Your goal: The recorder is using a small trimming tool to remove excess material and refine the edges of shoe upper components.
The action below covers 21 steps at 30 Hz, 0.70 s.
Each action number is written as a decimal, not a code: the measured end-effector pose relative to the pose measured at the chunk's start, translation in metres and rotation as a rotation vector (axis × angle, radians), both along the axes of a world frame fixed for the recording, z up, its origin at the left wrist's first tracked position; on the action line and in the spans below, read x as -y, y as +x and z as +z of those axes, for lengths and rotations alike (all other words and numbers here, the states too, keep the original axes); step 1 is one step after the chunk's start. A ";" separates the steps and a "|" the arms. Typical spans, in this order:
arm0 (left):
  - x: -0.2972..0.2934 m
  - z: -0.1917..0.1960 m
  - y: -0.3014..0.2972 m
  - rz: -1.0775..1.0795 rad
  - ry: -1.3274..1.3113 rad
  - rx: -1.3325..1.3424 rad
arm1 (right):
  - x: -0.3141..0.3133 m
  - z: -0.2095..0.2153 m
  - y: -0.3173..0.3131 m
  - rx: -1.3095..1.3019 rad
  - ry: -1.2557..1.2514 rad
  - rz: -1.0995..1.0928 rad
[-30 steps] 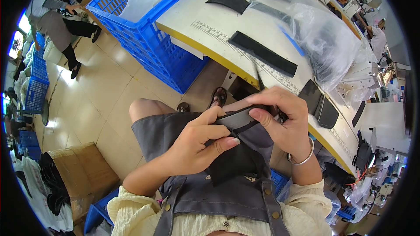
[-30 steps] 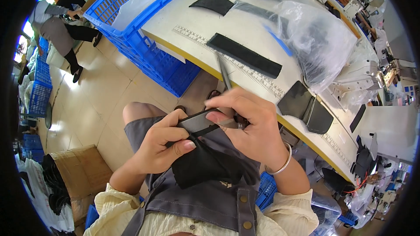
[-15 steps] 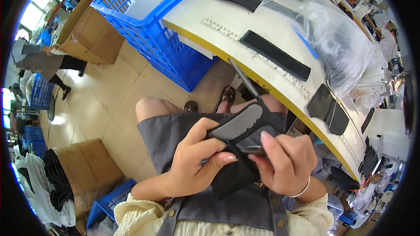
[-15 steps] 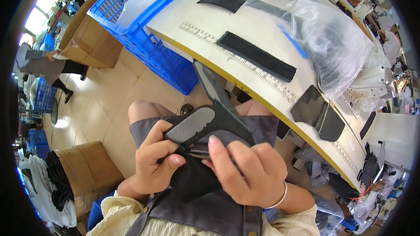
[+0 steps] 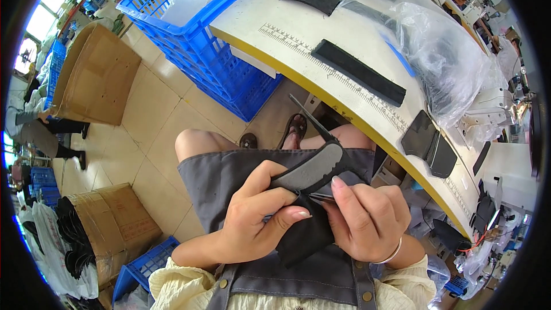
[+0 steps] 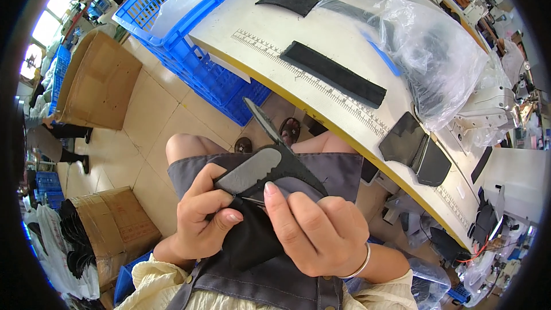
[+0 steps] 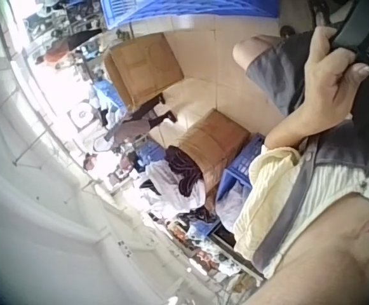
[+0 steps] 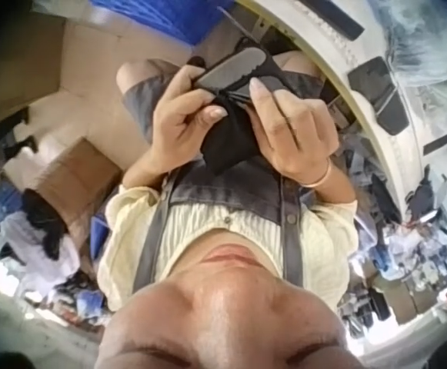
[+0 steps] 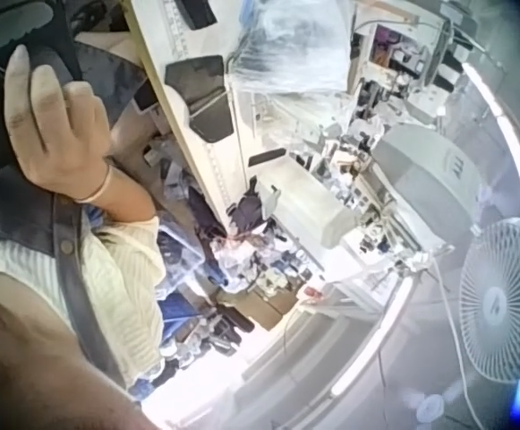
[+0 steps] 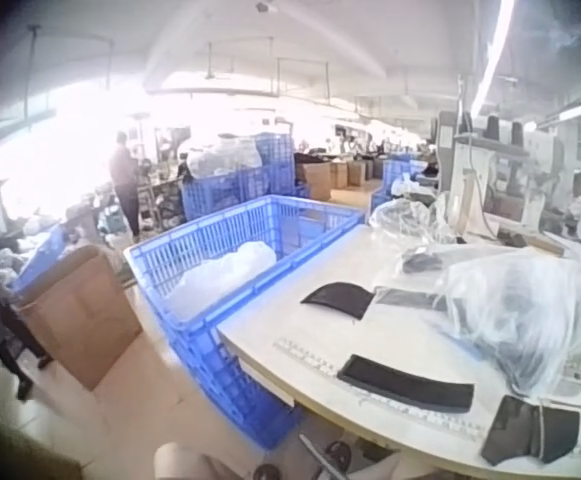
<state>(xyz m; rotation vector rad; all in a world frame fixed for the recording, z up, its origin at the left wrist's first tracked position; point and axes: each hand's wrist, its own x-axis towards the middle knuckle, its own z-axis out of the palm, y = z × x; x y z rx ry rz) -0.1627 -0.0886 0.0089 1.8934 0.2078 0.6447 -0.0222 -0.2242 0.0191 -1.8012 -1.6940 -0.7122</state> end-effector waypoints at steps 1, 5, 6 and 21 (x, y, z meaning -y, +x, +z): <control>0.001 0.000 0.000 -0.006 0.007 -0.020 | 0.000 -0.001 0.001 0.004 0.000 0.000; 0.002 0.000 0.003 -0.006 0.033 -0.028 | 0.002 -0.001 0.002 -0.049 -0.081 0.059; 0.003 -0.001 0.004 -0.006 0.032 -0.025 | 0.002 -0.001 0.002 -0.152 -0.121 0.079; -0.018 -0.005 0.021 -0.179 0.206 0.052 | -0.018 0.018 0.035 -0.721 -0.383 0.263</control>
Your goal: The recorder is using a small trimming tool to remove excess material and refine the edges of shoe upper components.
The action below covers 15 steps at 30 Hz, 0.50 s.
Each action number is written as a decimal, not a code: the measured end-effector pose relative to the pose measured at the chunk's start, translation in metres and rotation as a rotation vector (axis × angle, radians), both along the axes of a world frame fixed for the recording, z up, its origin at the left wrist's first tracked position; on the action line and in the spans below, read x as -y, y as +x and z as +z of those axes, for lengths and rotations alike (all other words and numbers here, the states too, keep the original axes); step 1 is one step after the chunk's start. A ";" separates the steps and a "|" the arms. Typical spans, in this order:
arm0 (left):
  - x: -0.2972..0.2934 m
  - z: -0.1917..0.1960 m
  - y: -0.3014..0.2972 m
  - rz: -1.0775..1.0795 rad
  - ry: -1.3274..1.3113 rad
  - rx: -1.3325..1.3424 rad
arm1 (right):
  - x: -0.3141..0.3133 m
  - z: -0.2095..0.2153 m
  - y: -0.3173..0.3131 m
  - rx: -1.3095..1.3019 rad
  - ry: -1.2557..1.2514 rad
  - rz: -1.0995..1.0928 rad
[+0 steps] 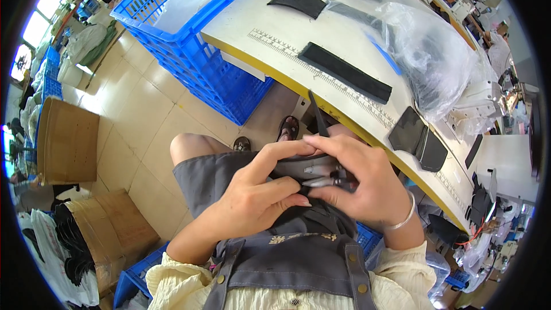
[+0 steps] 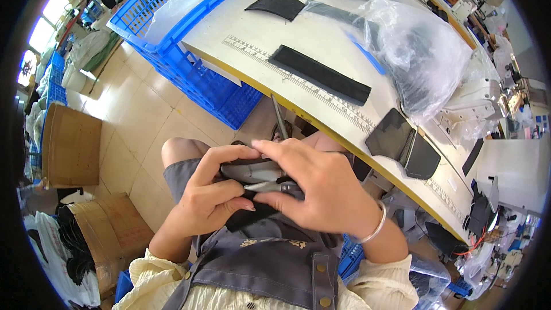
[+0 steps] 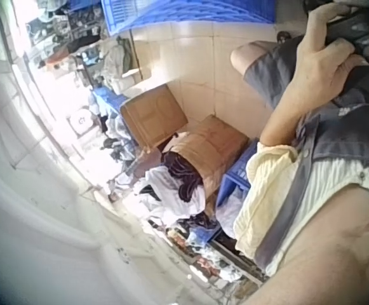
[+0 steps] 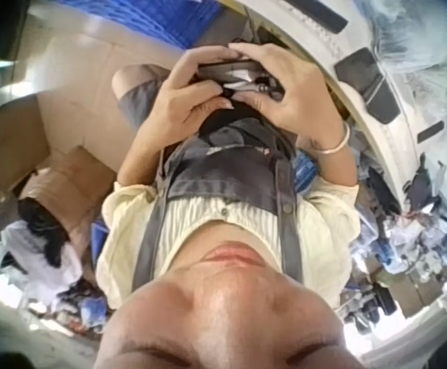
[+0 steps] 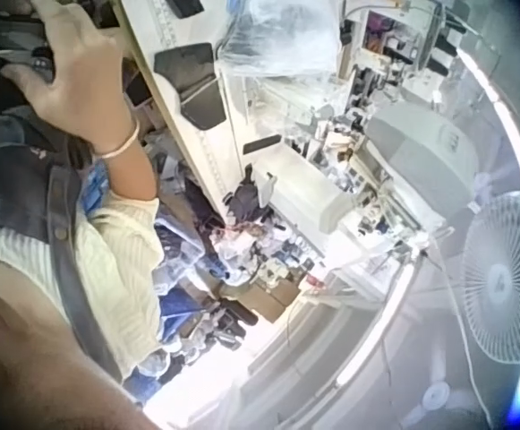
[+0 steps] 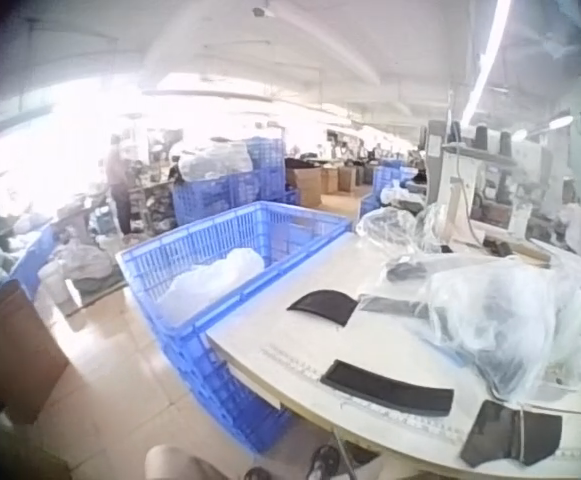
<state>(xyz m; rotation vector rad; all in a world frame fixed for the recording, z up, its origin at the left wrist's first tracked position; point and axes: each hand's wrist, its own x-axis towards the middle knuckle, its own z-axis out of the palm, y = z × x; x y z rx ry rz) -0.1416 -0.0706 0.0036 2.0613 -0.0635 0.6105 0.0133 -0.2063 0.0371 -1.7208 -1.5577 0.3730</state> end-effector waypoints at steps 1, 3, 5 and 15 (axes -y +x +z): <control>-0.001 0.000 0.000 -0.008 0.050 0.032 | 0.000 -0.002 0.005 -0.001 -0.002 -0.005; -0.001 0.000 -0.002 0.035 0.098 -0.022 | 0.001 -0.007 0.013 -0.239 -0.108 0.060; 0.002 0.005 0.005 0.130 0.273 -0.047 | -0.002 -0.014 0.006 -0.233 -0.038 0.008; -0.008 0.003 0.015 0.171 0.295 -0.147 | 0.000 -0.011 -0.010 0.076 0.051 0.066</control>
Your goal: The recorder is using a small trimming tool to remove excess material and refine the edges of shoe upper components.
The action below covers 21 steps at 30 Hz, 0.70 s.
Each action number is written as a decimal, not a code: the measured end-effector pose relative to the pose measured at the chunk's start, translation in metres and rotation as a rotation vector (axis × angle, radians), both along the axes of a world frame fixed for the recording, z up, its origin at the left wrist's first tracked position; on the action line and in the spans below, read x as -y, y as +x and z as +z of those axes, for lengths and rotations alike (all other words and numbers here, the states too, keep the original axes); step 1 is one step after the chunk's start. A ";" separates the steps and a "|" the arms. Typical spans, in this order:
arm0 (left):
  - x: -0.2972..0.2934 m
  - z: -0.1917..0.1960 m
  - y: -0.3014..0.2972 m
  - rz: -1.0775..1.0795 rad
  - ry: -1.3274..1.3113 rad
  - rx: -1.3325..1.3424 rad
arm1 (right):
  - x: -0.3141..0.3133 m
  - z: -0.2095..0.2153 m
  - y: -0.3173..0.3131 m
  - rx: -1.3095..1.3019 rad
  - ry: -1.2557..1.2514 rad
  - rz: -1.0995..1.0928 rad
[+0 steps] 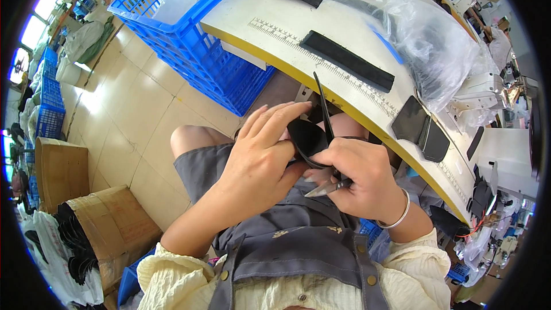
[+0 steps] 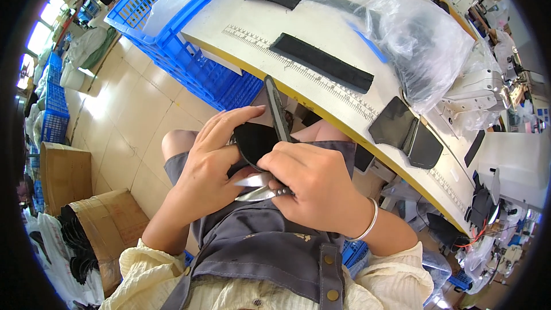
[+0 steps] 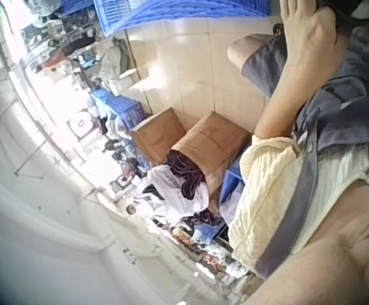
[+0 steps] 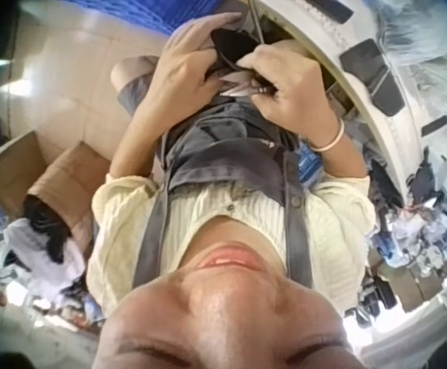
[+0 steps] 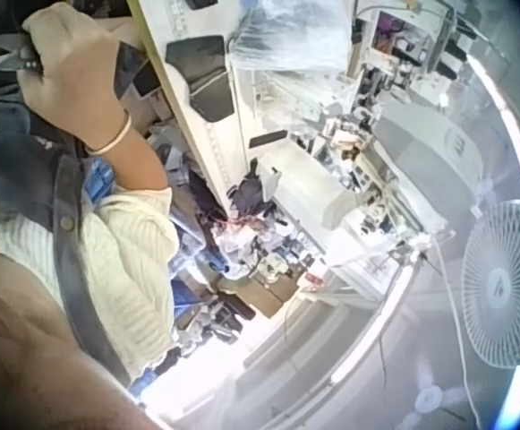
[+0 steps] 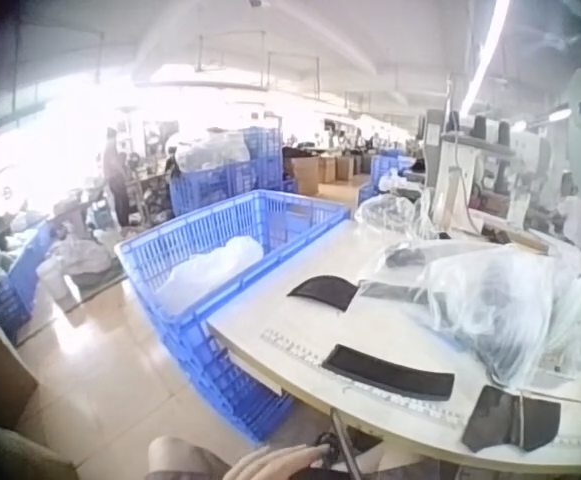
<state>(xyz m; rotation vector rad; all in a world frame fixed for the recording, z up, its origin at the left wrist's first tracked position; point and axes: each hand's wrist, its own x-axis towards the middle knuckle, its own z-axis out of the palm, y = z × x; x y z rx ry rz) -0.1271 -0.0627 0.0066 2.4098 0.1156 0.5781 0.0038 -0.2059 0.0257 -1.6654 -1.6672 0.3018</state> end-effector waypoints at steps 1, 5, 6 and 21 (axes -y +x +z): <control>-0.001 -0.002 0.001 -0.048 -0.021 0.057 | 0.001 0.000 -0.002 0.050 0.021 -0.019; -0.002 -0.003 -0.004 -0.066 0.009 0.081 | 0.002 0.004 0.002 0.203 0.122 0.020; -0.002 -0.003 -0.007 -0.128 -0.093 0.096 | 0.003 0.004 0.011 0.246 0.124 0.007; 0.020 -0.013 -0.027 -0.049 -0.514 0.095 | 0.011 0.017 -0.010 0.107 0.223 -0.353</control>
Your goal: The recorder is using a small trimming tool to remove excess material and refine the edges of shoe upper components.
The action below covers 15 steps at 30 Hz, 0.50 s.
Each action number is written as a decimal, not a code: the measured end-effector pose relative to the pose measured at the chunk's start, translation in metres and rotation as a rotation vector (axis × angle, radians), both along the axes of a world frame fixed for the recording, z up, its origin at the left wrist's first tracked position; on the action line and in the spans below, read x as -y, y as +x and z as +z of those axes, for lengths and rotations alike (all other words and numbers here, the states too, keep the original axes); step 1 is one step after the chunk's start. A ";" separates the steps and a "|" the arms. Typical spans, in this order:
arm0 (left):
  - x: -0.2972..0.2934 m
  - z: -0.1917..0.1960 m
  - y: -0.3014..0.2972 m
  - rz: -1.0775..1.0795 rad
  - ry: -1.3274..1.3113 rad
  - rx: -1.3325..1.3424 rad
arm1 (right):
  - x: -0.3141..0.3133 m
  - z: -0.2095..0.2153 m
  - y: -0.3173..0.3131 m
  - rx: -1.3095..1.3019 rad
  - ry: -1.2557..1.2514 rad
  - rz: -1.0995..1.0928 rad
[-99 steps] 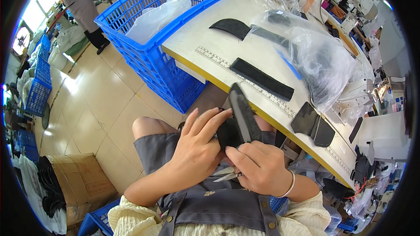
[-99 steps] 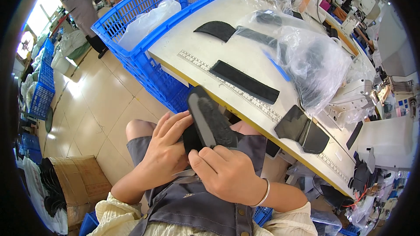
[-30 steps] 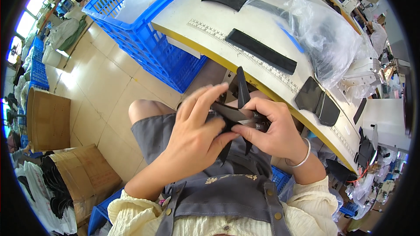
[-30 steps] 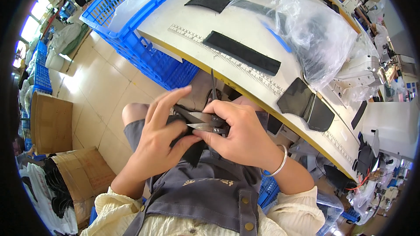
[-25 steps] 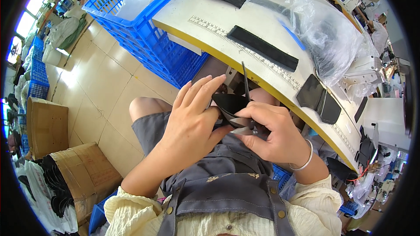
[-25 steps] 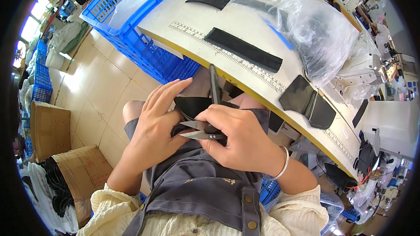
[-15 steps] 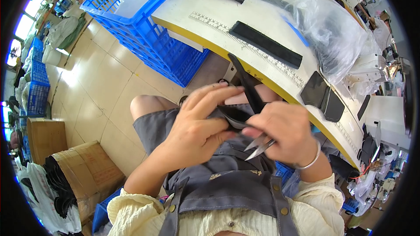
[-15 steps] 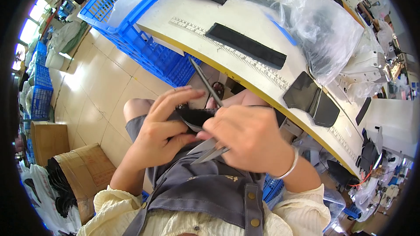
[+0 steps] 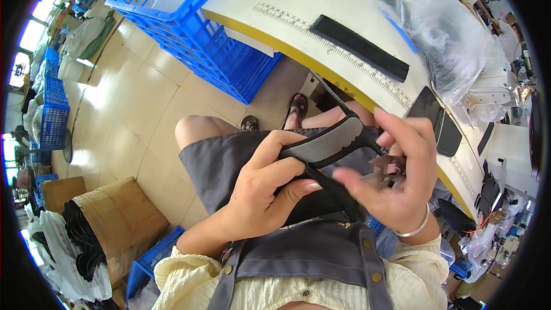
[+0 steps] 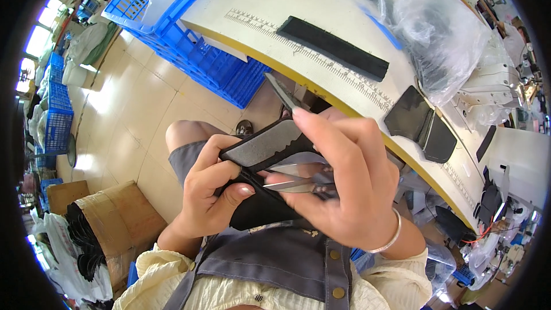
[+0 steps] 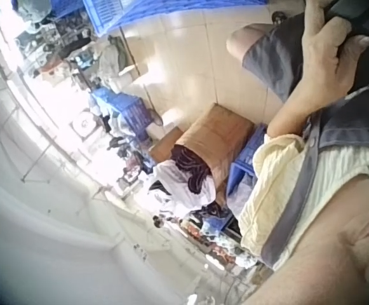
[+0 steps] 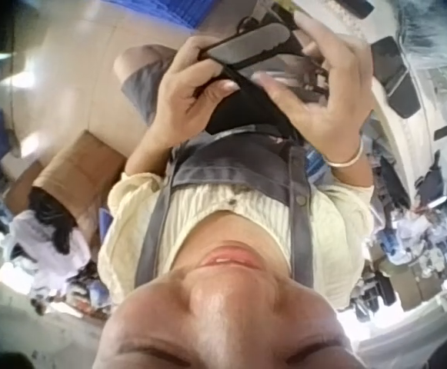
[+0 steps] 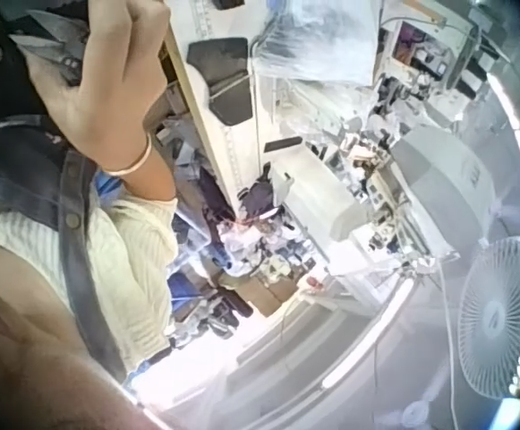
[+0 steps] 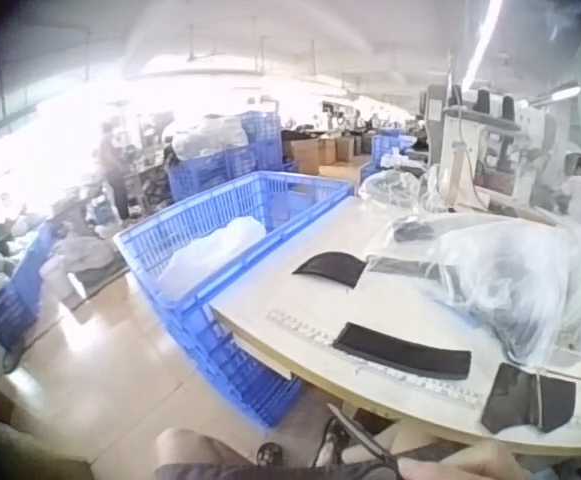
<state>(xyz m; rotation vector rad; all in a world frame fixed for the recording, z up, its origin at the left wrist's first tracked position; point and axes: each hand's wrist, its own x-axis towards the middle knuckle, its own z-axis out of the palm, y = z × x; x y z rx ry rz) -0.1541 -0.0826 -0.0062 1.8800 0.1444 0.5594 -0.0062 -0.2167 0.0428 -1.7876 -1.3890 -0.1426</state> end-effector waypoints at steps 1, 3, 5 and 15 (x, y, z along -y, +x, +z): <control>0.001 -0.001 -0.001 0.021 -0.039 0.027 | 0.004 0.001 -0.002 -0.008 0.000 0.005; 0.001 0.009 -0.004 0.018 0.009 -0.002 | 0.012 0.002 -0.003 0.025 -0.049 0.121; 0.002 0.012 -0.005 0.006 0.058 -0.024 | 0.018 -0.010 -0.004 0.130 0.012 0.104; 0.009 0.018 -0.008 0.035 0.078 -0.006 | 0.023 -0.013 -0.013 0.560 -0.012 0.093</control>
